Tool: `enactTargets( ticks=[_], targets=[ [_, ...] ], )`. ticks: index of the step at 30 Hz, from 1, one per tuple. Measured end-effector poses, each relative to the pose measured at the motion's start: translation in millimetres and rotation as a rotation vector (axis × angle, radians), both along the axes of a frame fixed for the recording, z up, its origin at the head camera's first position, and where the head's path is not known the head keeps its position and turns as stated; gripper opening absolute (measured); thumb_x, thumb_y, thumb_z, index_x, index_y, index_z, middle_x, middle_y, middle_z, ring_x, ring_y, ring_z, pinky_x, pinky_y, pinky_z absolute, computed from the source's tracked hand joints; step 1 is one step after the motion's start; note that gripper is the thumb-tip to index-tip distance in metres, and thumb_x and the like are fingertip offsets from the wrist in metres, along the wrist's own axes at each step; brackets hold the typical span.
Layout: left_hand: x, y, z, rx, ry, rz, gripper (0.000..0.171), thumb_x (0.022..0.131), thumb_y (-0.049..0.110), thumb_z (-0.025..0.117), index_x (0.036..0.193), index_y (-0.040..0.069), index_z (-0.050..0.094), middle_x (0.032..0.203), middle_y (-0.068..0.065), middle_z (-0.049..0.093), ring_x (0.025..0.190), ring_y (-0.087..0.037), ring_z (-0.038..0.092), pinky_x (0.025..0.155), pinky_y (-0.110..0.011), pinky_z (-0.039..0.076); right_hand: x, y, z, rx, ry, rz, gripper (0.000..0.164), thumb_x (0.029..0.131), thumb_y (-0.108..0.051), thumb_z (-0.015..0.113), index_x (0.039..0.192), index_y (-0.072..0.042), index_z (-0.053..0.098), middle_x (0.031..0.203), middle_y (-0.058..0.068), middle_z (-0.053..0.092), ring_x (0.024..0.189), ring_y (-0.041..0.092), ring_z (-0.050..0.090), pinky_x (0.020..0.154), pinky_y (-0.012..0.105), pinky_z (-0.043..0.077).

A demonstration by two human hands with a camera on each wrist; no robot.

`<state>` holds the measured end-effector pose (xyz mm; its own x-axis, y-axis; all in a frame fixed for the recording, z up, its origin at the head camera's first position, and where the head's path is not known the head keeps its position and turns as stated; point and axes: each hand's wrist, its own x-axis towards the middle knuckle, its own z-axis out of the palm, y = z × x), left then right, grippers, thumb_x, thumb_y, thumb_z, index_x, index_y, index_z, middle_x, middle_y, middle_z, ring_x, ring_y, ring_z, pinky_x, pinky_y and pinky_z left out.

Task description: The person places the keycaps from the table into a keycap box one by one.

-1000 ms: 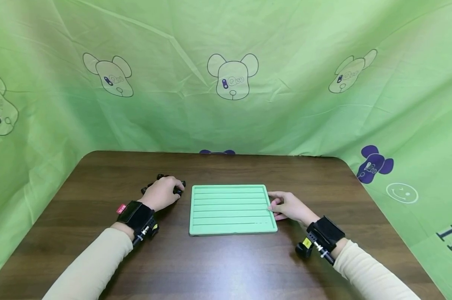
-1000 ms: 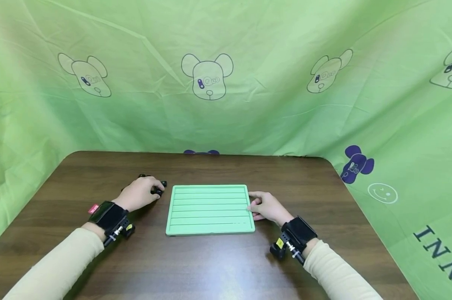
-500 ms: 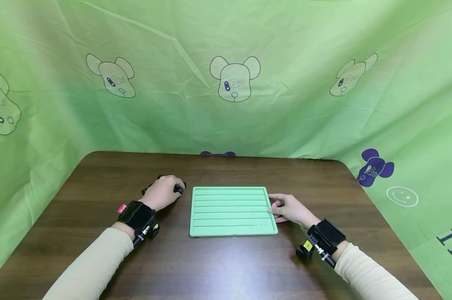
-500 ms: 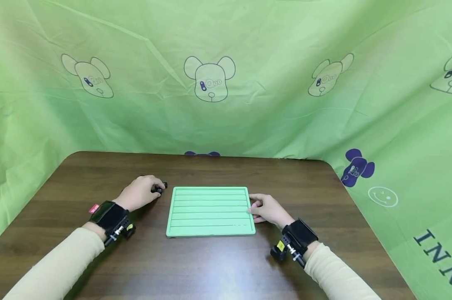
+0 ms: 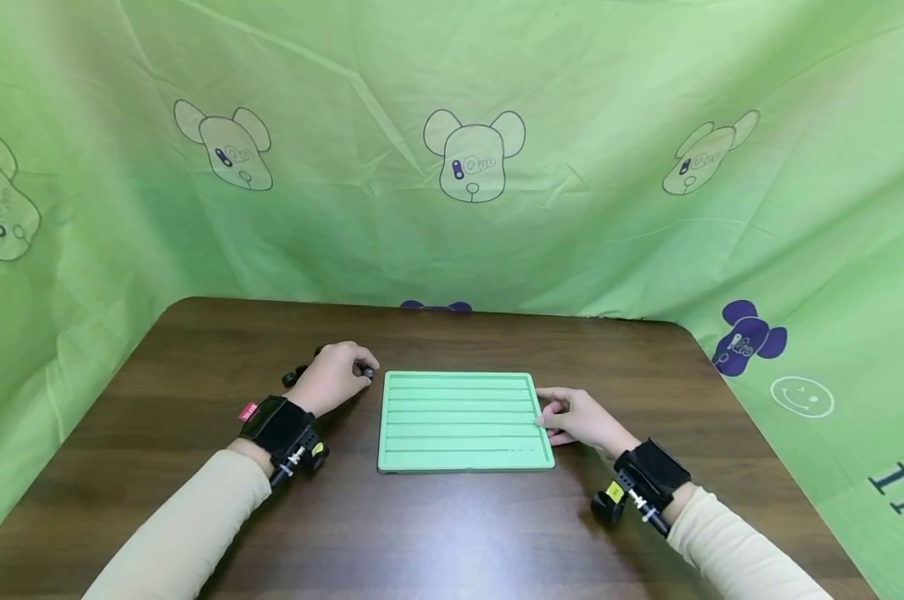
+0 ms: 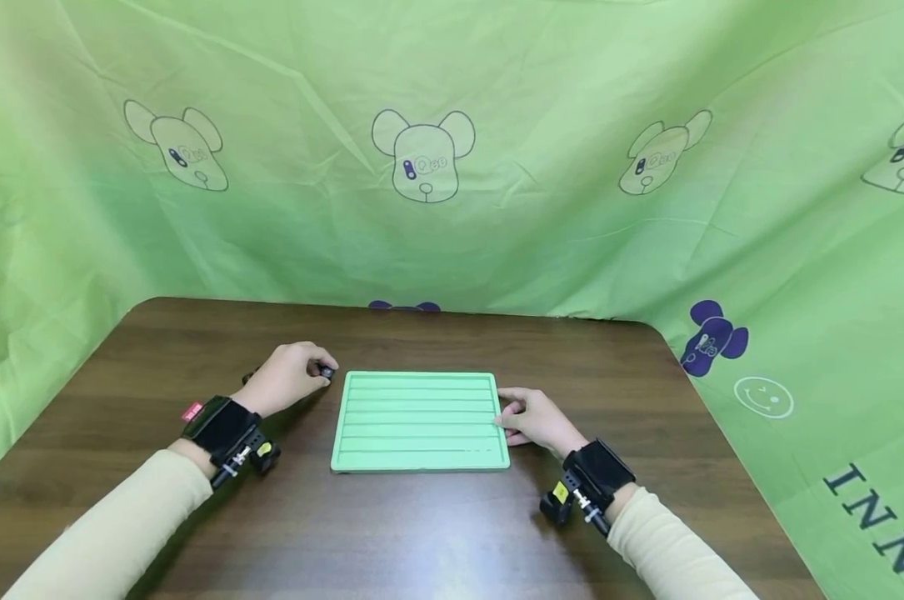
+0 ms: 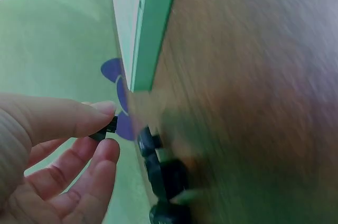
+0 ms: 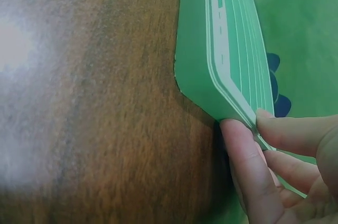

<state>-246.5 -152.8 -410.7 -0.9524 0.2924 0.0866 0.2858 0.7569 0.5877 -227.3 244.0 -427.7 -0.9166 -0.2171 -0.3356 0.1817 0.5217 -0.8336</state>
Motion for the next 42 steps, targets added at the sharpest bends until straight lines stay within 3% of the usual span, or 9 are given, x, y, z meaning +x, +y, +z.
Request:
enactTargets(
  ticks=[7,12,23,33,42],
  targets=[
    [-7.0,12,7.4,0.094,-0.057,-0.015,0.019,0.092,-0.003,0.071,0.11,0.001,0.076,0.105,-0.009,0.068,0.089,-0.021,0.06,0.076,-0.036,0.051,-0.6,-1,0.8,-0.007,-0.015,-0.01,0.058,0.097,0.002,0.066,0.15,0.011,0.042,0.099,0.015,0.057,0.078,0.017,0.065,0.069,0.033,0.06],
    [-12.3,25,10.2,0.129,-0.058,-0.036,0.021,0.092,-0.003,0.071,0.112,0.001,0.076,0.107,-0.009,0.068,0.09,-0.021,0.061,0.077,-0.036,0.051,-0.7,-2,1.0,0.001,-0.021,-0.014,0.058,0.097,0.002,0.066,0.15,0.01,0.042,0.099,0.015,0.058,0.079,0.018,0.065,0.069,0.033,0.06],
    [-21.3,71,18.7,0.264,-0.126,-0.057,0.022,0.092,0.0,0.073,0.114,0.002,0.077,0.106,-0.007,0.07,0.091,-0.019,0.062,0.077,-0.032,0.05,-2.3,-2,-0.9,0.014,-0.012,-0.025,0.059,0.096,0.006,0.066,0.15,0.01,0.042,0.102,0.016,0.06,0.079,0.019,0.062,0.071,0.033,0.06],
    [-31.5,117,27.9,0.331,-0.129,-0.108,0.022,0.089,0.001,0.078,0.111,0.003,0.078,0.093,-0.003,0.071,0.077,-0.015,0.06,0.069,-0.026,0.048,-2.6,-5,-0.2,0.015,0.004,-0.011,0.058,0.097,0.006,0.064,0.15,0.01,0.042,0.102,0.017,0.06,0.079,0.019,0.062,0.071,0.032,0.06],
    [-40.8,151,17.5,0.367,-0.155,-0.141,0.022,0.09,0.001,0.078,0.111,0.003,0.078,0.096,-0.003,0.074,0.085,-0.016,0.062,0.076,-0.026,0.049,-2.6,-4,0.2,0.0,-0.011,0.0,0.058,0.098,0.003,0.065,0.15,0.01,0.041,0.102,0.016,0.058,0.08,0.018,0.065,0.071,0.033,0.06]
  ],
)
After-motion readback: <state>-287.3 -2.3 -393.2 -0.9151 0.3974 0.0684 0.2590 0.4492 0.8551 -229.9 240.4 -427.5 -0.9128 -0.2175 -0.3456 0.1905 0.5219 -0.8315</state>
